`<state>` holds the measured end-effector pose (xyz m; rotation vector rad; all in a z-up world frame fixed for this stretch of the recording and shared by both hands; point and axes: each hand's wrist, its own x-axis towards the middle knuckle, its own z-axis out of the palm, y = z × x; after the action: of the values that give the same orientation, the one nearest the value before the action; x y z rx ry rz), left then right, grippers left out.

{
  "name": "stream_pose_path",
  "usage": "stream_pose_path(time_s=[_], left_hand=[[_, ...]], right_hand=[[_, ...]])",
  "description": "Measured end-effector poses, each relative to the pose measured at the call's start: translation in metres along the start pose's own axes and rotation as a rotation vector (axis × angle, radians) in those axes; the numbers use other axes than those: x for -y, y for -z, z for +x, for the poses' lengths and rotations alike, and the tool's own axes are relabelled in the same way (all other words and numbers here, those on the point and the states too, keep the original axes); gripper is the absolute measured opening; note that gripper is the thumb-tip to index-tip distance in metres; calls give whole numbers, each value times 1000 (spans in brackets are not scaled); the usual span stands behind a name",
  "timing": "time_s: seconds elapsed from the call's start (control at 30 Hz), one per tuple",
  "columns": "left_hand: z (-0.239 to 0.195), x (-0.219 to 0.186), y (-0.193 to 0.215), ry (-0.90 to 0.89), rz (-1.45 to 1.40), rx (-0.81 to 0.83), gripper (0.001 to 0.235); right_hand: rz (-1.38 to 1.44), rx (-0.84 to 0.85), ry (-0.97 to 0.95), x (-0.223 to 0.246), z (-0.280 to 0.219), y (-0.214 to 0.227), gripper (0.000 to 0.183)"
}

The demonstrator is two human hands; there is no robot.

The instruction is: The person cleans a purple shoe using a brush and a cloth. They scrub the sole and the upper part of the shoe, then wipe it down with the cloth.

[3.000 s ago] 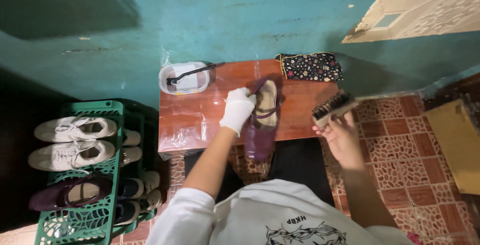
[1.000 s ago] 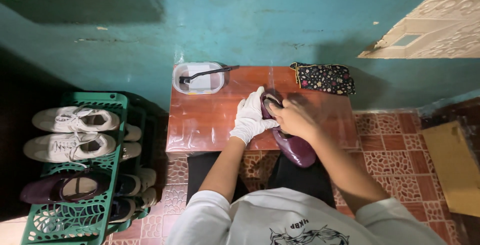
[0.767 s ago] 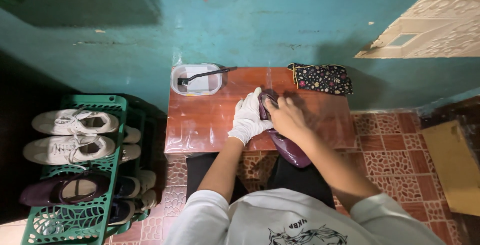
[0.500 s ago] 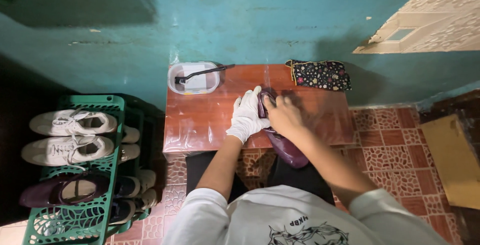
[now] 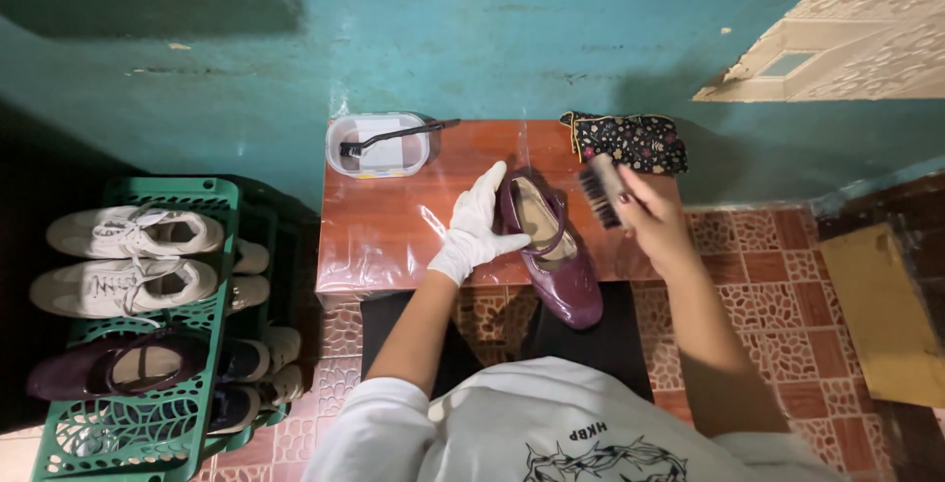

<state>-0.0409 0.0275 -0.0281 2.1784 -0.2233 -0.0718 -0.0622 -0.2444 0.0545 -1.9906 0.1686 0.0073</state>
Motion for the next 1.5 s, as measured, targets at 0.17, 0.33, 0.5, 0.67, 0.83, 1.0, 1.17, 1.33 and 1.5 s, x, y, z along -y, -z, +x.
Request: stream_pose_path(time_s=[0.17, 0.33, 0.5, 0.67, 0.83, 1.0, 1.17, 1.33, 1.5], left_hand=[[-28, 42, -27, -18, 201, -85, 119], [-52, 48, -47, -8, 327, -128, 81], [-51, 41, -55, 41, 433, -65, 60], [-38, 49, -74, 113, 335, -123, 55], [-9, 26, -93, 446, -143, -131, 53], [-3, -4, -100, 534, -835, -292, 69], [-4, -28, -111, 557, -969, -348, 68], [-23, -78, -83, 568, -918, -432, 81], [-29, -96, -68, 621, -607, -354, 108]], right_hand=[[387, 52, -121, -25, -14, 3, 62], [707, 99, -254, -51, -12, -14, 31], [747, 102, -340, -58, -5, -32, 29], [754, 98, -366, -68, -1, -51, 21], [827, 114, -374, -49, -6, -50, 19], [832, 125, -394, -50, -3, -44, 19], [821, 133, -411, -66, 2, -43, 21], [823, 90, -376, -73, 5, -46, 26], [815, 76, -353, -108, 20, -49, 23]])
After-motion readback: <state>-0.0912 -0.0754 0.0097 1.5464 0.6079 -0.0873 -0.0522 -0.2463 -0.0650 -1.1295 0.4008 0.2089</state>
